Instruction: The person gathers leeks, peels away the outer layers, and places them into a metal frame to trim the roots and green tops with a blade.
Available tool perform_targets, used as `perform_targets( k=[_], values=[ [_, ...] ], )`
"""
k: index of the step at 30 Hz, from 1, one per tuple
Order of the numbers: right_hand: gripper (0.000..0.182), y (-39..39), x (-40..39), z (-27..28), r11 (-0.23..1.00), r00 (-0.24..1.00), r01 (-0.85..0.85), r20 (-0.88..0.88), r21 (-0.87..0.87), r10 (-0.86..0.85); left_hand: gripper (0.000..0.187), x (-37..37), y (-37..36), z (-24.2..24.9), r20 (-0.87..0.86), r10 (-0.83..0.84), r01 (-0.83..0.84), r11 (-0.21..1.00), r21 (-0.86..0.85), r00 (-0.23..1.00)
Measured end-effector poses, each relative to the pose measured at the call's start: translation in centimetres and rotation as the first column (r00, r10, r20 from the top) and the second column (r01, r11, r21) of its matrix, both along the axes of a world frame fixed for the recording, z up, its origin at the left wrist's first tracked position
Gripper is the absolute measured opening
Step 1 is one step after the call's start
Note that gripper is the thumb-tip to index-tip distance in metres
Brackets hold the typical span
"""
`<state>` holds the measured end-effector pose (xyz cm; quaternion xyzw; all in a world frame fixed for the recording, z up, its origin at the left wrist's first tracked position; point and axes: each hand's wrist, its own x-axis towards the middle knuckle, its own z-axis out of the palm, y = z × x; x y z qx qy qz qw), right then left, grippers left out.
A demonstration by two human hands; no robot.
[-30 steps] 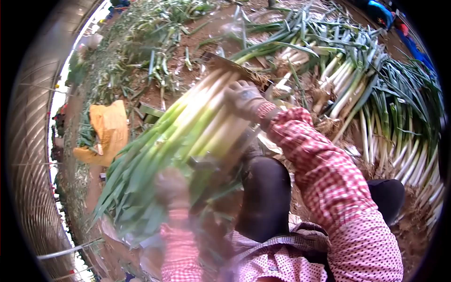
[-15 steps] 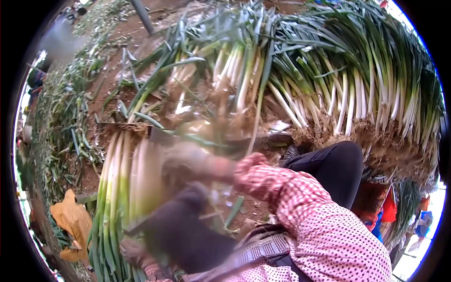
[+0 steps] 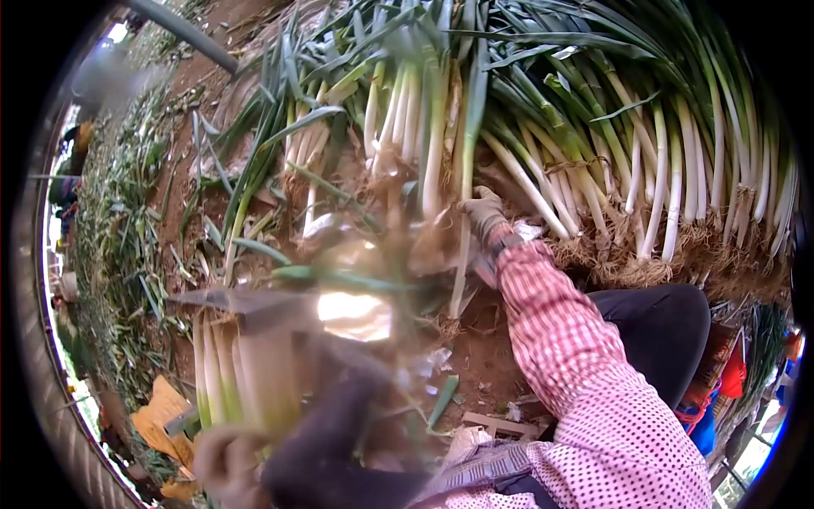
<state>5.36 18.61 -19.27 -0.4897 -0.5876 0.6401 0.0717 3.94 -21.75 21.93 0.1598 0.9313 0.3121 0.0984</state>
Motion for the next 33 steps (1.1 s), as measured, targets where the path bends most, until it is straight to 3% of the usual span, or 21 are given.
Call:
perform_targets(
  k=[1, 3, 4, 5, 6, 7, 8, 9, 11, 13, 14, 17, 18, 19, 21, 22, 25, 27, 29, 30, 33],
  values=[
    [0.038, -0.8, -0.1, 4.2, 0.979, 0.976, 0.066, -0.191, -0.195, -0.104, 0.016, -1.8, 5.0, -1.2, 0.34, -0.099, 0.104, 0.995, 0.004, 0.935],
    [0.036, -2.5, -0.1, 11.0, 0.989, 0.928, -0.117, -0.346, 0.093, 0.142, 0.07, -2.8, 13.7, -6.4, 0.47, -0.156, 0.269, 0.946, -0.183, 0.869],
    [0.034, -3.1, -0.7, 11.9, 0.961, 0.934, -0.239, -0.239, 0.139, 0.267, 0.092, -3.2, 14.1, -13.5, 0.404, -0.312, 0.354, 0.935, -0.03, 0.86],
    [0.027, -3.6, -1.0, 15.6, 0.897, 0.873, -0.356, -0.249, 0.262, 0.42, 0.097, -3.1, 16.4, -17.0, 0.51, -0.243, 0.33, 0.94, -0.086, 0.825],
    [0.027, -3.0, -1.3, 15.0, 0.917, 0.861, -0.372, -0.315, 0.144, 0.399, 0.089, -2.9, 17.4, -21.6, 0.441, -0.335, 0.383, 0.924, -0.021, 0.833],
    [0.028, -2.2, -1.9, 13.9, 0.919, 0.846, -0.394, -0.379, 0.029, 0.375, 0.059, -2.3, 17.5, -26.1, 0.599, -0.11, 0.115, 0.993, 0.029, 0.793],
    [0.028, -1.0, -3.3, 9.2, 0.985, 0.919, -0.147, -0.356, 0.086, 0.168, 0.024, -2.5, 15.2, -33.6, 0.603, -0.091, 0.005, 0.99, 0.142, 0.792],
    [0.028, 0.6, -4.6, 4.7, 0.984, 0.939, 0.1, -0.34, 0.147, -0.045, 0.015, -1.6, 15.8, -33.7, 0.655, -0.053, -0.161, 0.952, 0.261, 0.754],
    [0.039, 4.0, -5.7, 2.8, 0.996, 0.996, 0.034, 0.081, 0.084, -0.041, 0.016, -1.1, 16.7, -32.3, 0.752, 0.029, -0.272, 0.941, 0.202, 0.659],
    [0.061, 6.1, -7.0, -2.3, 0.95, 0.894, -0.297, 0.377, 0.096, 0.242, 0.019, -1.1, 17.1, -30.9, 0.833, 0.06, -0.383, 0.905, 0.187, 0.549],
    [0.064, 6.4, -7.9, -2.8, 0.916, 0.857, -0.39, 0.401, 0.095, 0.324, 0.019, -1.6, 17.3, -29.9, 0.845, 0.078, -0.403, 0.9, 0.169, 0.529],
    [0.055, 6.6, -7.0, 1.9, 0.951, 0.973, -0.229, -0.025, -0.206, 0.229, 0.019, -3.8, 17.6, -26.4, 0.869, 0.032, -0.461, 0.857, 0.23, 0.493],
    [0.05, 5.1, -5.1, 5.6, 0.951, 0.936, -0.16, -0.347, -0.263, 0.061, 0.02, -4.3, 17.5, -25.0, 0.856, 0.015, -0.467, 0.843, 0.267, 0.517],
    [0.046, 3.3, -3.1, 7.7, 0.935, 0.777, -0.12, -0.617, -0.335, -0.122, 0.021, -4.7, 18.0, -23.3, 0.826, 0.007, -0.427, 0.858, 0.285, 0.564],
    [0.043, -3.2, 2.0, 7.2, 0.943, 0.817, -0.244, -0.572, -0.224, 0.076, 0.021, -5.2, 17.5, -23.1, 0.835, 0.004, -0.46, 0.836, 0.299, 0.551],
    [0.042, -7.2, 4.5, 6.1, 0.934, 0.825, -0.306, -0.542, -0.186, 0.162, 0.02, -4.5, 18.3, -22.3, 0.845, 0.138, -0.565, 0.796, 0.216, 0.517],
    [0.035, -14.1, 8.3, 5.5, 0.925, 0.887, -0.303, -0.422, -0.23, 0.186, 0.017, -2.8, 15.3, -24.8, 0.807, 0.182, -0.473, 0.871, 0.133, 0.562],
    [0.032, -12.0, 7.0, 7.8, 0.917, 0.961, -0.126, -0.274, -0.378, 0.019, 0.016, -1.7, 12.5, -27.9, 0.758, 0.167, -0.445, 0.878, 0.177, 0.63],
    [0.032, -8.7, 5.0, 11.3, 0.825, 0.957, 0.224, -0.04, -0.519, -0.286, 0.025, -0.4, 13.3, -25.2, 0.788, 0.19, -0.482, 0.863, 0.15, 0.586],
    [0.032, -7.9, 4.2, 12.1, 0.805, 0.927, 0.327, 0.002, -0.495, -0.375, 0.018, 0.3, 13.8, -24.8, 0.773, 0.18, -0.52, 0.826, 0.217, 0.609],
    [0.036, -11.2, 4.4, 11.3, 0.99, 0.949, 0.141, -0.287, 0.012, -0.132, 0.014, 2.2, 13.3, -25.0, 0.673, 0.225, -0.586, 0.719, 0.374, 0.705]
  ],
)
